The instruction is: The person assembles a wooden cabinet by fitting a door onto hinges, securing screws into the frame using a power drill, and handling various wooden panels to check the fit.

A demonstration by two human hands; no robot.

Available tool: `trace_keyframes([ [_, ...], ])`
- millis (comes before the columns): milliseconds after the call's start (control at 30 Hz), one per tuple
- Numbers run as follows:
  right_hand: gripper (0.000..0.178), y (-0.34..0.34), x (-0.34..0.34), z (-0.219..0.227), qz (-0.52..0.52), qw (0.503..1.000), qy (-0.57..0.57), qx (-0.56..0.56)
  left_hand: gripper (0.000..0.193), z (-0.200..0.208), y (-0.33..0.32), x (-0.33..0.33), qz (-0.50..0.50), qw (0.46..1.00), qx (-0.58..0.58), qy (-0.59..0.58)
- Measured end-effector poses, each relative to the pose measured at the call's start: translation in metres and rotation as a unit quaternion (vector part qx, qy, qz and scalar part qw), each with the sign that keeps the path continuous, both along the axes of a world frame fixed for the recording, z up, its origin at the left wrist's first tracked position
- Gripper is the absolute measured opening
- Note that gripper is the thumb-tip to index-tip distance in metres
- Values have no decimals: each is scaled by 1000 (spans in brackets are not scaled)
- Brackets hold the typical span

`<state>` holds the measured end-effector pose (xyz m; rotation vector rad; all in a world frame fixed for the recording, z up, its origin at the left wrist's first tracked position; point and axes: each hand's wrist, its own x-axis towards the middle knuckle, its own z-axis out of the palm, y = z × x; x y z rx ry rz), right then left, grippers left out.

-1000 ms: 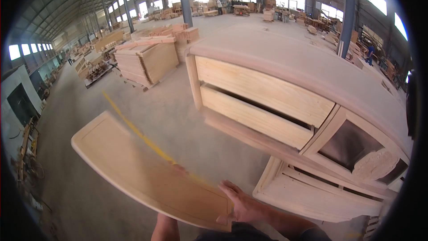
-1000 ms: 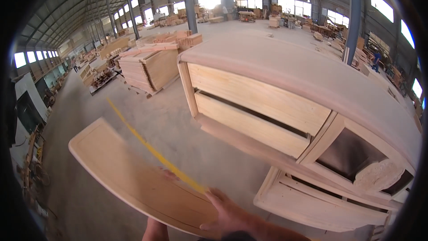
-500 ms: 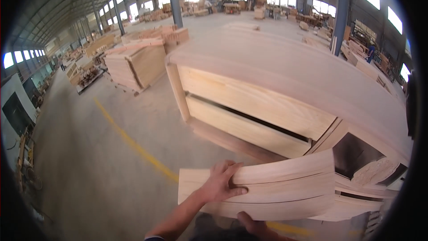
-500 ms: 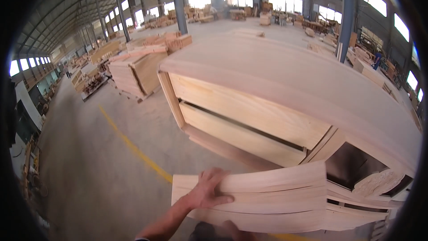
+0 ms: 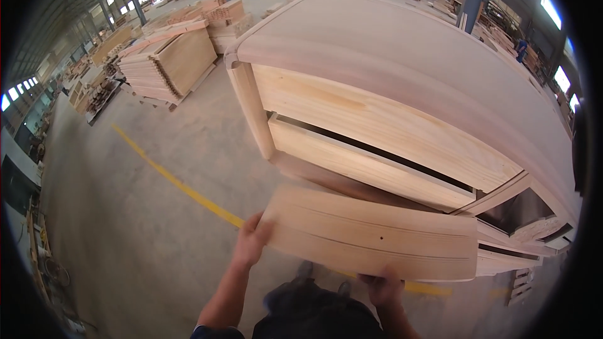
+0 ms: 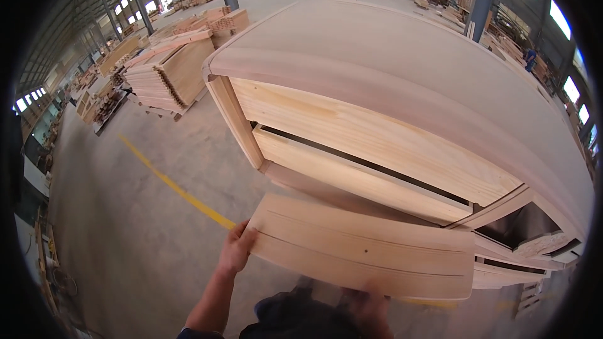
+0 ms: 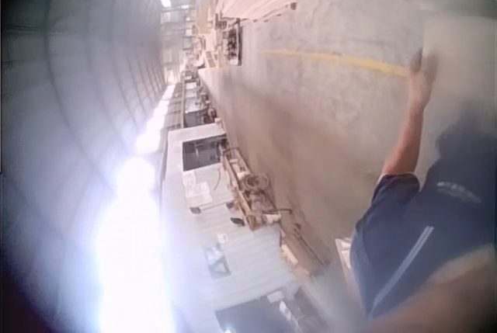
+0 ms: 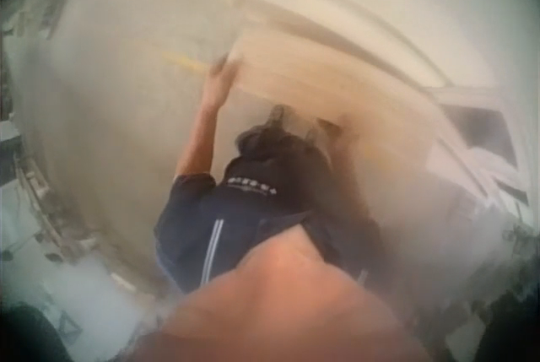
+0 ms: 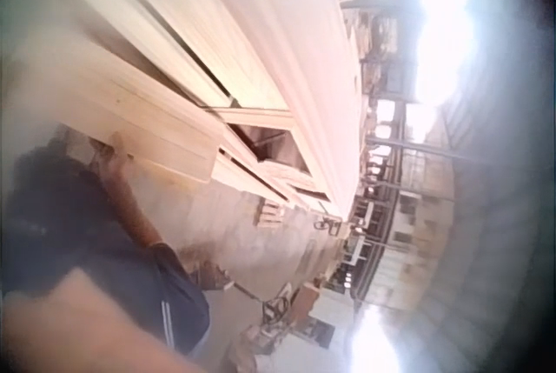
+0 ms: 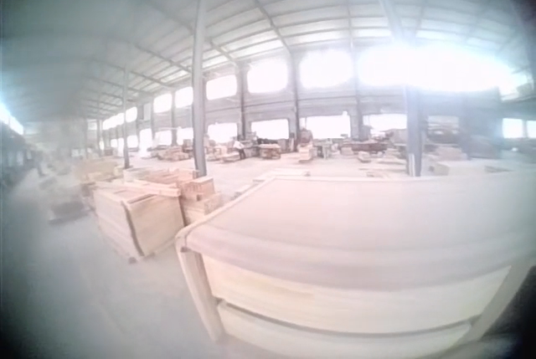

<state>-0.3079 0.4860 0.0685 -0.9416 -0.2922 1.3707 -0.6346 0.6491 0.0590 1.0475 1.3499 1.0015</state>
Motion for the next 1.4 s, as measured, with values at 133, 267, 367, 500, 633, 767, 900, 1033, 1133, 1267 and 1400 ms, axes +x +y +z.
trace_keyframes([
  [133,45,33,-21,11,-39,999,29,2,41,32,34,2,13,950,-57,-306],
  [267,45,45,-20,8,-25,998,43,40,40,36,62,0,-22,947,-48,-316],
  [367,43,35,-11,-4,-89,994,66,26,35,0,77,-7,-28,976,-21,-213],
  [500,43,27,-26,-39,9,994,109,12,32,17,74,-16,-52,959,-24,-279],
  [633,43,30,-31,-10,-12,995,90,50,34,1,73,-6,-76,964,8,-254],
  [767,26,10,-22,-13,14,986,-165,-16,35,-15,71,4,-108,966,-22,-233],
  [900,24,-2,-15,1,44,983,-165,-65,42,-68,67,-21,-240,927,182,225],
  [1033,25,-19,-4,16,53,959,-272,-50,48,-64,35,34,-157,980,-100,76],
  [1133,44,-26,4,26,102,908,-406,23,43,-107,30,43,-223,971,52,63],
  [1267,58,-59,40,22,174,903,-390,53,20,-88,17,108,-355,900,-231,-101],
  [1400,76,-25,75,31,-125,909,-373,135,41,-196,42,107,-610,707,-358,-3],
])
